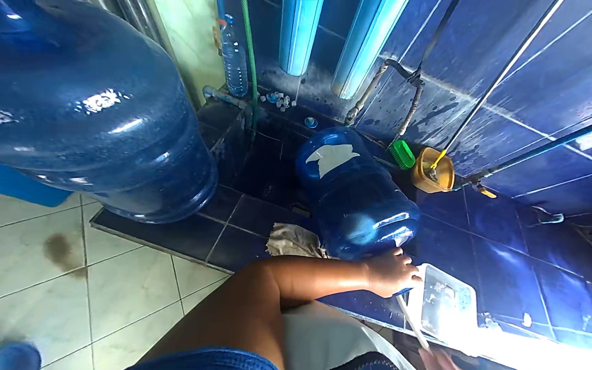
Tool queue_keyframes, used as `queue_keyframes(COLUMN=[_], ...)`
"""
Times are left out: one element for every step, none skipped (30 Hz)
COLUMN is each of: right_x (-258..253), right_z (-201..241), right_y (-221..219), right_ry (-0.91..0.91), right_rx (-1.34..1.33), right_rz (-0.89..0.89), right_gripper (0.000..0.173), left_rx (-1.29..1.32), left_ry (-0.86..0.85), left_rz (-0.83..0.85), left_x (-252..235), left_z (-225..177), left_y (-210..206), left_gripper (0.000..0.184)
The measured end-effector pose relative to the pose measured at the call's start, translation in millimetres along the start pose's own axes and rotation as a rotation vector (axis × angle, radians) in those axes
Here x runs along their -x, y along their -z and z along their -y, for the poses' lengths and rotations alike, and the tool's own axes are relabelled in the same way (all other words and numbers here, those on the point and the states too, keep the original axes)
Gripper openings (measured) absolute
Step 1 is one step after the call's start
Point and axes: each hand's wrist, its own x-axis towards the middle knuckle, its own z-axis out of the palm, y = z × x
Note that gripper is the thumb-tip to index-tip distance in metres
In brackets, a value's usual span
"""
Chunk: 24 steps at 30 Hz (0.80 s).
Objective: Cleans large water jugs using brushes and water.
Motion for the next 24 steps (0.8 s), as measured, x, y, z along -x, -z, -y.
queue_keyframes(right_x=[-9, -18, -27, -37, -44, -49, -53, -55, -54, -53, -53, -53, -55, -57, -57, -56, -54, -52, -51, -52, -54, -56, -59, -63], right_z=[-7, -6, 5, 21, 36, 49, 60, 67, 68, 62, 52, 44, 39, 38, 40, 44, 50, 55, 55, 54, 49, 41, 32, 29], right_y=[3, 1, -6, -15, -28, -42, -51, -56, -59, -59, -56, -50, -44, -39, -35, -34, -33, -32, -30, -28, -27, -27, -25, -22], right_ry=[0.094, 0.118, 0.061, -0.052, -0.19, -0.341, -0.487, -0.573, -0.568, -0.477, -0.331, -0.192, -0.099, -0.081, -0.128, -0.224, -0.345, -0.466, -0.539, -0.555, -0.504, -0.403, -0.299, -0.238], right_rx=[0.124, 0.175, 0.141, 0.029, -0.164, -0.436, -0.718, -0.889, -0.897, -0.741, -0.463, -0.196, -0.035, 0.015, -0.04, -0.206, -0.475, -0.736, -0.878, -0.865, -0.712, -0.476, -0.26, -0.152], right_rz=[-0.012, -0.006, 0.026, 0.069, 0.095, 0.118, 0.144, 0.163, 0.165, 0.151, 0.128, 0.095, 0.075, 0.083, 0.108, 0.136, 0.158, 0.176, 0.184, 0.172, 0.152, 0.141, 0.142, 0.158], right_gripper=[0.031, 0.034, 0.034, 0.031, 0.026, 0.022, 0.027, 0.032, 0.033, 0.028, 0.022, 0.025, 0.03, 0.031, 0.027, 0.022, 0.023, 0.03, 0.035, 0.033, 0.027, 0.02, 0.022, 0.027], left_rx=[-0.006, -0.012, -0.016, -0.019, -0.021, -0.021, -0.022, -0.028, -0.035, -0.041, -0.046, -0.054, -0.062, -0.081, -0.105, -0.093, -0.035, -0.034, -0.087, -0.107, -0.075, -0.049, -0.042, -0.041], left_ry=[0.001, 0.001, 0.0, 0.001, -0.001, -0.008, -0.014, -0.02, -0.032, -0.042, -0.046, -0.046, -0.033, 0.01, 0.095, 0.195, 0.277, 0.25, 0.188, 0.142, 0.091, 0.045, 0.015, -0.007], left_rz=[0.004, 0.009, 0.017, 0.025, 0.019, 0.003, -0.009, -0.014, -0.021, -0.004, 0.059, 0.157, 0.274, 0.425, 0.617, 0.802, 0.928, 0.936, 0.837, 0.639, 0.466, 0.344, 0.276, 0.249], left_x=[0, 0, 1, 1, 1, 4, 7, 10, 12, 13, 9, 1, -9, -22, -33, -43, -48, -50, -50, -50, -47, -44, -40, -38], left_z=[0, -1, -2, -4, -6, -7, -9, -10, -10, -11, -12, -13, -18, -26, -40, -54, -64, -62, -55, -43, -29, -20, -16, -15], left_y=[-1, -4, -7, -10, -14, -17, -21, -24, -27, -29, -27, -22, -14, 0, 21, 47, 69, 75, 66, 42, 19, 1, -8, -12], left_gripper=[0.042, 0.04, 0.037, 0.034, 0.031, 0.027, 0.025, 0.023, 0.023, 0.024, 0.026, 0.029, 0.029, 0.024, 0.017, 0.021, 0.03, 0.032, 0.035, 0.033, 0.042, 0.052, 0.056, 0.057])
